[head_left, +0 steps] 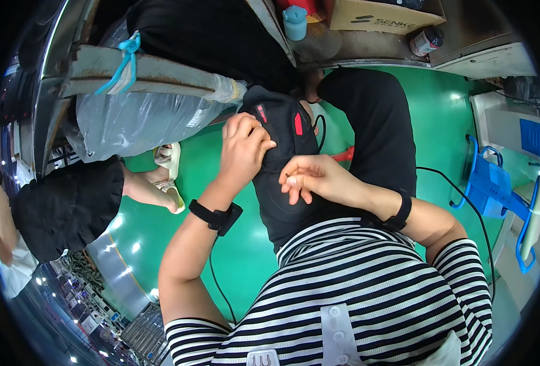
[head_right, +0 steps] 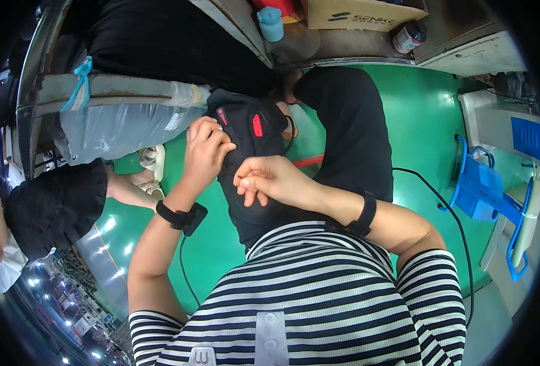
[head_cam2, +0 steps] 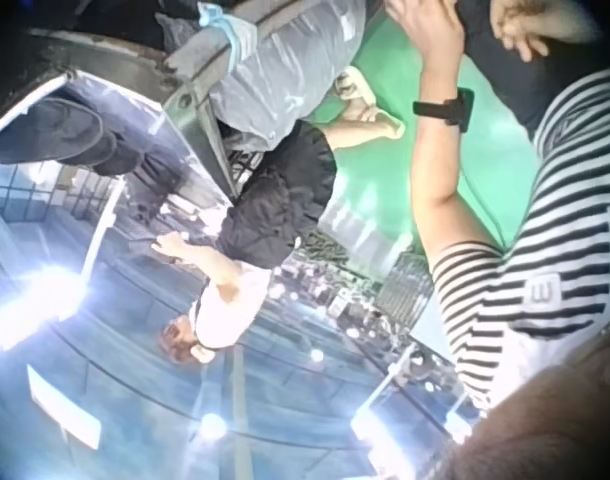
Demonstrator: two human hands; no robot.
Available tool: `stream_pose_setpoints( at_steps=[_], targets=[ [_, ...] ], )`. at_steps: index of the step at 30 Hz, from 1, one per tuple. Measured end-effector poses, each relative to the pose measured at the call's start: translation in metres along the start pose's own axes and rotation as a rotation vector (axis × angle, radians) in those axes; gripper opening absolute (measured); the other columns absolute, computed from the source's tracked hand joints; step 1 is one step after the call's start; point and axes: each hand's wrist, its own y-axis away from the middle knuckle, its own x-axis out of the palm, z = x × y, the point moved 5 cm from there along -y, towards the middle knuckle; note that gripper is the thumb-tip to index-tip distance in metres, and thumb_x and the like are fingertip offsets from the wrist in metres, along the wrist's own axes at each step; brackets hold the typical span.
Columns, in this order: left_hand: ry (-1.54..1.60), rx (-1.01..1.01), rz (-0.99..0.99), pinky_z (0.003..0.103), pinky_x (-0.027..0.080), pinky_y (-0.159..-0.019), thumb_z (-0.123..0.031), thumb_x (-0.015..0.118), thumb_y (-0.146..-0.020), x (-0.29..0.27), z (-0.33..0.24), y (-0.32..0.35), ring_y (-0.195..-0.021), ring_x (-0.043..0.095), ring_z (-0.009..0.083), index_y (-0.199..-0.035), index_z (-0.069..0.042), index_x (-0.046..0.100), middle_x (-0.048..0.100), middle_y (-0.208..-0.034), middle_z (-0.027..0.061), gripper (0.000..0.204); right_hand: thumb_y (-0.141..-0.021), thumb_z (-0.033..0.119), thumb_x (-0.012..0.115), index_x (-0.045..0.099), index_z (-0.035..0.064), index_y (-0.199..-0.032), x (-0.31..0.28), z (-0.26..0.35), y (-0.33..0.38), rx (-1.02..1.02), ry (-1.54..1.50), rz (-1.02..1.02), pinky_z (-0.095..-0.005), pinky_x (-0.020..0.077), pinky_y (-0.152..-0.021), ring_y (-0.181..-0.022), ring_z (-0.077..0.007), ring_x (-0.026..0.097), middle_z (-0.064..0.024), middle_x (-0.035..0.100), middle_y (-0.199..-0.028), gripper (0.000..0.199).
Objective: Threading laces into a shoe upper component at a manual assembly station.
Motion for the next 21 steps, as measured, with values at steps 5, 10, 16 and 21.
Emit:
stream_pose_setpoints(
  at_steps=[5,10,16,21],
  targets=[
    [-0.036,-0.079,-0.027,0.045,0.041,-0.092,-0.019,0.079,-0.069,-0.034,-0.014,-0.002,-0.106,0.053,0.0345,-0.082,-0.006,0.063,0.056,-0.097,0.0085,0.024,-0.101,0.011,0.050,0.061,0.0008,-0.110,-0.029,0.002,0.006,-0.103,0.078,-0.137,-0.0184,0.0423,-0.053,-0.060,-0.0050,0.056,-0.0027,0.063,-0.082,0.017],
    [-0.246,0.035,0.038,0.045,0.039,-0.088,-0.009,0.073,-0.072,-0.018,-0.027,-0.006,-0.096,0.054,0.0294,-0.088,-0.009,0.063,0.055,-0.092,0.0081,0.019,-0.098,0.008,0.053,0.057,0.0028,-0.102,-0.050,-0.007,-0.001,-0.036,0.162,-0.302,-0.0192,0.0383,-0.050,-0.055,-0.0047,0.050,-0.0018,0.064,-0.074,0.008],
    [-0.408,0.142,0.082,0.052,0.036,-0.098,-0.009,0.066,-0.070,-0.021,-0.041,-0.010,-0.099,0.055,0.0259,-0.081,-0.007,0.064,0.055,-0.090,0.0071,0.012,-0.097,0.007,0.055,0.055,0.0028,-0.101,-0.039,-0.013,-0.017,-0.074,0.097,-0.233,-0.0201,0.0394,-0.052,-0.055,-0.0059,0.049,-0.0034,0.064,-0.073,0.006],
    [-0.378,0.135,0.098,0.050,0.036,-0.099,-0.005,0.058,-0.071,0.000,-0.048,-0.003,-0.102,0.054,0.0279,-0.084,-0.005,0.061,0.054,-0.091,0.0100,0.013,-0.095,0.005,0.054,0.055,0.0018,-0.100,-0.050,-0.025,-0.014,-0.171,0.081,-0.296,-0.0211,0.0401,-0.051,-0.055,-0.0057,0.050,-0.0032,0.067,-0.074,0.006]
  ],
)
